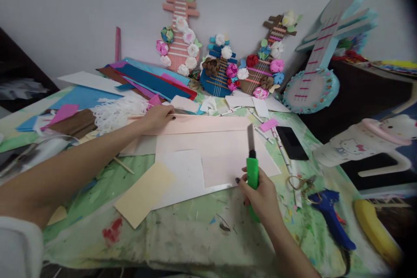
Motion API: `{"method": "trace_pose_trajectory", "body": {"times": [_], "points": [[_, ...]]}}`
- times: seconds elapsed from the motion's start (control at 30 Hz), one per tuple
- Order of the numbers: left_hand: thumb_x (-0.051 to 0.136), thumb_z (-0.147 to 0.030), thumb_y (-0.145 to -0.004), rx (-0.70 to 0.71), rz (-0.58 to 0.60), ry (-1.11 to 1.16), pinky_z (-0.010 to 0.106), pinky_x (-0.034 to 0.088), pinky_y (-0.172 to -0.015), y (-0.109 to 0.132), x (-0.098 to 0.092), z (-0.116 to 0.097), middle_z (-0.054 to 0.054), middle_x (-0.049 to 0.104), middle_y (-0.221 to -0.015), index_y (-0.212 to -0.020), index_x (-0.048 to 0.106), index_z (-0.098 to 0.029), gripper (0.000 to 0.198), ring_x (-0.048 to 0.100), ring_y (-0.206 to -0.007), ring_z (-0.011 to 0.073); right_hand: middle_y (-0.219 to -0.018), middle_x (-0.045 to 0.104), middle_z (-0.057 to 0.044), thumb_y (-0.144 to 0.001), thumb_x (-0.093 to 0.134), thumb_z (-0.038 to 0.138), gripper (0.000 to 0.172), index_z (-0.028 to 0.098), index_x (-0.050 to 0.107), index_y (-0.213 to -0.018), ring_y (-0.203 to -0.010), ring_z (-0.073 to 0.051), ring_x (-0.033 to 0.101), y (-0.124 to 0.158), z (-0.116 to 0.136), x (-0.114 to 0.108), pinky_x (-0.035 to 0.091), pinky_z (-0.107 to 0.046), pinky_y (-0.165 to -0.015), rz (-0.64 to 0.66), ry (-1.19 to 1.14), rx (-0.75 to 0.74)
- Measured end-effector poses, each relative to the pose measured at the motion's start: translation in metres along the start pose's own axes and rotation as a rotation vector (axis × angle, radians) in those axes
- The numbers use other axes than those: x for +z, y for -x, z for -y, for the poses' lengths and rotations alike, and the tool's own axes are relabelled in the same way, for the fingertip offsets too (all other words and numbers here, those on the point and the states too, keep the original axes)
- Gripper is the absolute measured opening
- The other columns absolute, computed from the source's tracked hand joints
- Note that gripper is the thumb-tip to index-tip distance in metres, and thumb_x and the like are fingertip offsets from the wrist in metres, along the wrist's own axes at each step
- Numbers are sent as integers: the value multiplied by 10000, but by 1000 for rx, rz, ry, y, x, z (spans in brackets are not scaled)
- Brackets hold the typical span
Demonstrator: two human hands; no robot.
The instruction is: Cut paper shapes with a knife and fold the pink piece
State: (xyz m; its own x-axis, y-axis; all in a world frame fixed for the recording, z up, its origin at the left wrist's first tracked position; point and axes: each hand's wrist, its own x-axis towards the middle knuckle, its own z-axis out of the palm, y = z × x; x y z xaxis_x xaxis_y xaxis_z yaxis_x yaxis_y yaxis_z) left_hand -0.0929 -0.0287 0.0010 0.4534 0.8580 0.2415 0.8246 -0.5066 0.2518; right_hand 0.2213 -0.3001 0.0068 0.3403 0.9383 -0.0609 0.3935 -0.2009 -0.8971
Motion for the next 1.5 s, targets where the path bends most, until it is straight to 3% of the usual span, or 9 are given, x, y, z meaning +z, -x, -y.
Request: {"method": "trace_pose_trajectory", "body": {"times": [0.1,0.17,0.43,0.53,0.77,1.1,1.23,1.37,1.5], "points": [[488,-303,-854,5,-10,-9,305,338,-678,3,-1,-4,68,614,-799,-813,583,-179,161,544,-752,221,-816,659,-34,-740,617,216,266,172,592,-1001,-677,-202,632,-2,8,12,496,-328,-645,93,260,-181],[489,-312,-852,1,-12,-8,313,344,-694,4,0,-5,70,616,-797,-820,589,-179,170,546,-756,226,-895,653,-66,-731,633,156,287,155,598,-1016,-851,-236,631,0,13,24,483,-347,-763,146,390,-300],[507,-329,-816,-25,-10,36,299,322,-631,2,7,0,45,607,-743,-767,560,-197,150,543,-700,212,-981,624,-93,-878,554,155,90,151,614,-945,-885,-227,617,5,25,52,439,-303,-730,322,729,-308],[506,-313,-815,-23,-11,42,297,313,-621,3,8,-1,42,602,-739,-751,541,-200,135,540,-700,208,-957,629,-92,-893,496,104,120,151,605,-909,-841,-217,617,2,24,54,414,-296,-688,338,805,-334],[507,-299,-819,-35,-13,52,289,311,-608,3,5,-4,44,605,-746,-749,536,-196,127,536,-700,200,-840,622,-62,-838,524,74,108,166,581,-827,-761,-198,598,-8,22,46,383,-279,-655,250,697,-456],[526,-311,-813,-67,-33,64,302,353,-638,1,7,0,46,622,-735,-777,586,-189,141,552,-711,206,-721,600,-26,-831,503,129,116,195,558,-753,-682,-179,568,-19,43,21,363,-272,-620,55,544,-567],[540,-305,-807,-76,-42,66,298,356,-630,2,9,1,48,625,-739,-782,594,-184,136,553,-711,205,-794,604,-35,-793,601,149,45,187,582,-809,-734,-189,582,-19,36,28,389,-274,-642,150,626,-495],[537,-314,-813,-70,-40,88,301,369,-634,3,10,0,52,633,-738,-770,613,-179,161,557,-708,207,-917,615,-60,-739,688,157,186,173,599,-902,-803,-204,598,-17,21,38,401,-277,-653,294,705,-391],[533,-359,-823,-57,-31,121,292,372,-624,3,9,-3,58,662,-771,-764,639,-175,220,568,-708,199,-876,612,-56,-826,607,157,37,177,589,-851,-782,-195,594,-19,12,44,382,-274,-646,298,732,-376]]}}
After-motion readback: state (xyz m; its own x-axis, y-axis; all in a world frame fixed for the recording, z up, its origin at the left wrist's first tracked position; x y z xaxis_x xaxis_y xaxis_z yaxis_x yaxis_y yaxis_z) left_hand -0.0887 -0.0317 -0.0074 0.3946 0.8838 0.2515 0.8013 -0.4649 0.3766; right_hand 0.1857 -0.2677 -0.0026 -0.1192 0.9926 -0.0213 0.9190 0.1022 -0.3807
